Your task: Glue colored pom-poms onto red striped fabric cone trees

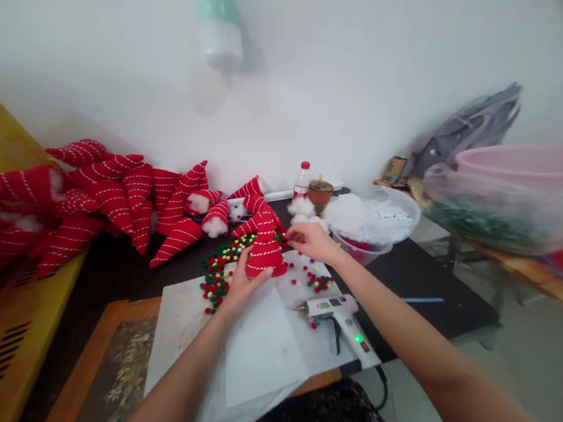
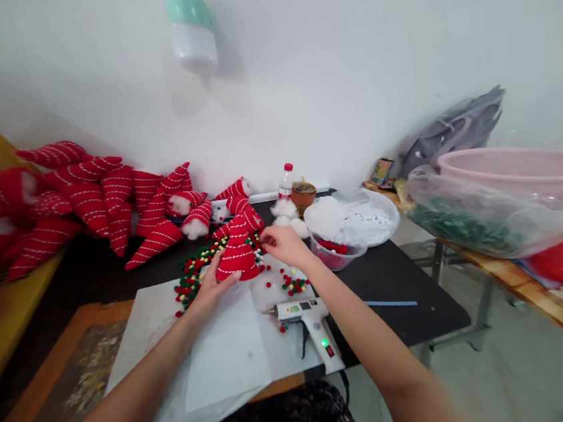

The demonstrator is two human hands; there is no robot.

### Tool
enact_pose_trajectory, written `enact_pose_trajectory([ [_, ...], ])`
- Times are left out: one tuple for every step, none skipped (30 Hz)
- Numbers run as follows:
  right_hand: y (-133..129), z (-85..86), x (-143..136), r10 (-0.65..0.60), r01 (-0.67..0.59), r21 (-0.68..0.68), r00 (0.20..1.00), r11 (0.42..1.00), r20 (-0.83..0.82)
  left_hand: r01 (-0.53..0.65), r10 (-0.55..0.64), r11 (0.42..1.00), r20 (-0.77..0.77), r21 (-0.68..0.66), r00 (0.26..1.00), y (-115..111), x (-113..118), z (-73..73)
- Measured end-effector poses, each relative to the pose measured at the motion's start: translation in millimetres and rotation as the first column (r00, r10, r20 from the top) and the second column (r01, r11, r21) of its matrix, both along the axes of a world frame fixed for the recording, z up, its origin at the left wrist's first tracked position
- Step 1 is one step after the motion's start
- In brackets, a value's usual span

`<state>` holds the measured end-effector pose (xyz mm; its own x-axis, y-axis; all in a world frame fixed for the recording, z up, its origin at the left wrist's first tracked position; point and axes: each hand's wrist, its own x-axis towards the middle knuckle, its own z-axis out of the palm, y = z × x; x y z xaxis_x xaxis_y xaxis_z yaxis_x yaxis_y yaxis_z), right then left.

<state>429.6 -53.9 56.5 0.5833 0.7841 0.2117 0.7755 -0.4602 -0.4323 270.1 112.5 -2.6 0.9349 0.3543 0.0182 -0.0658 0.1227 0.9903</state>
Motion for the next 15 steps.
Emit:
enact_pose_trajectory([
  [2.0, 4.5, -2.0, -0.002, 0.002, 0.086, 1.000, 0.996, -0.002, 0.003, -0.003, 1.000, 0.000, -0.002, 1.000, -0.1, 0.6, -0.8],
  [4.1, 8.4, -4.0, 0.011, -0.010, 0.193, 1.000, 0.981, -0.005, 0.006, -0.006, 1.000, 0.003, 0.001, 1.000, -0.2, 1.0, -1.6],
  [6.3, 11.6, -6.0, 0.040, -0.037, 0.311, 0.999, 0.950, -0.003, 0.012, -0.012, 1.000, 0.009, 0.008, 1.000, -0.3, 1.4, -2.3],
  [8.6, 14.1, -7.9, 0.078, -0.076, 0.426, 0.997, 0.902, 0.011, 0.016, -0.017, 1.000, 0.018, 0.018, 1.000, -0.5, 1.6, -2.9],
  [10.7, 16.0, -9.9, 0.113, -0.118, 0.520, 0.993, 0.846, 0.041, 0.022, -0.023, 0.999, 0.027, 0.028, 0.999, -0.6, 1.6, -3.3],
  [12.8, 17.5, -11.8, 0.136, -0.159, 0.579, 0.987, 0.800, 0.082, 0.029, -0.031, 0.999, 0.035, 0.039, 0.999, -0.8, 1.4, -3.4],
  [14.6, 18.7, -13.8, 0.143, -0.191, 0.600, 0.982, 0.777, 0.127, 0.039, -0.041, 0.998, 0.041, 0.050, 0.998, -1.0, 1.1, -3.2],
  [16.2, 19.7, -15.7, 0.137, -0.210, 0.602, 0.977, 0.771, 0.165, 0.050, -0.053, 0.997, 0.046, 0.060, 0.998, -1.2, 0.6, -2.8],
  [17.5, 20.6, -17.6, 0.127, -0.219, 0.591, 0.973, 0.776, 0.193, 0.061, -0.064, 0.996, 0.049, 0.069, 0.997, -1.6, 0.0, -2.2],
  [18.4, 21.5, -19.3, 0.116, -0.219, 0.573, 0.971, 0.790, 0.211, 0.070, -0.074, 0.995, 0.051, 0.073, 0.996, -1.9, -0.6, -1.4],
  [18.9, 22.4, -20.8, 0.106, -0.214, 0.546, 0.969, 0.810, 0.223, 0.079, -0.083, 0.994, 0.051, 0.074, 0.995, -2.3, -1.2, -0.6],
  [19.1, 23.3, -22.0, 0.096, -0.206, 0.515, 0.968, 0.832, 0.233, 0.085, -0.089, 0.994, 0.051, 0.074, 0.995, -2.8, -1.8, 0.2],
  [19.0, 24.1, -22.9, 0.083, -0.195, 0.482, 0.966, 0.854, 0.243, 0.087, -0.091, 0.993, 0.053, 0.074, 0.994, -3.3, -2.3, 0.9],
  [18.5, 24.7, -23.4, 0.070, -0.182, 0.450, 0.965, 0.874, 0.253, 0.085, -0.089, 0.993, 0.056, 0.077, 0.994, -3.7, -2.8, 1.6],
  [17.9, 25.3, -23.5, 0.059, -0.169, 0.420, 0.963, 0.892, 0.262, 0.079, -0.085, 0.993, 0.061, 0.085, 0.995, -4.2, -3.2, 2.2],
])
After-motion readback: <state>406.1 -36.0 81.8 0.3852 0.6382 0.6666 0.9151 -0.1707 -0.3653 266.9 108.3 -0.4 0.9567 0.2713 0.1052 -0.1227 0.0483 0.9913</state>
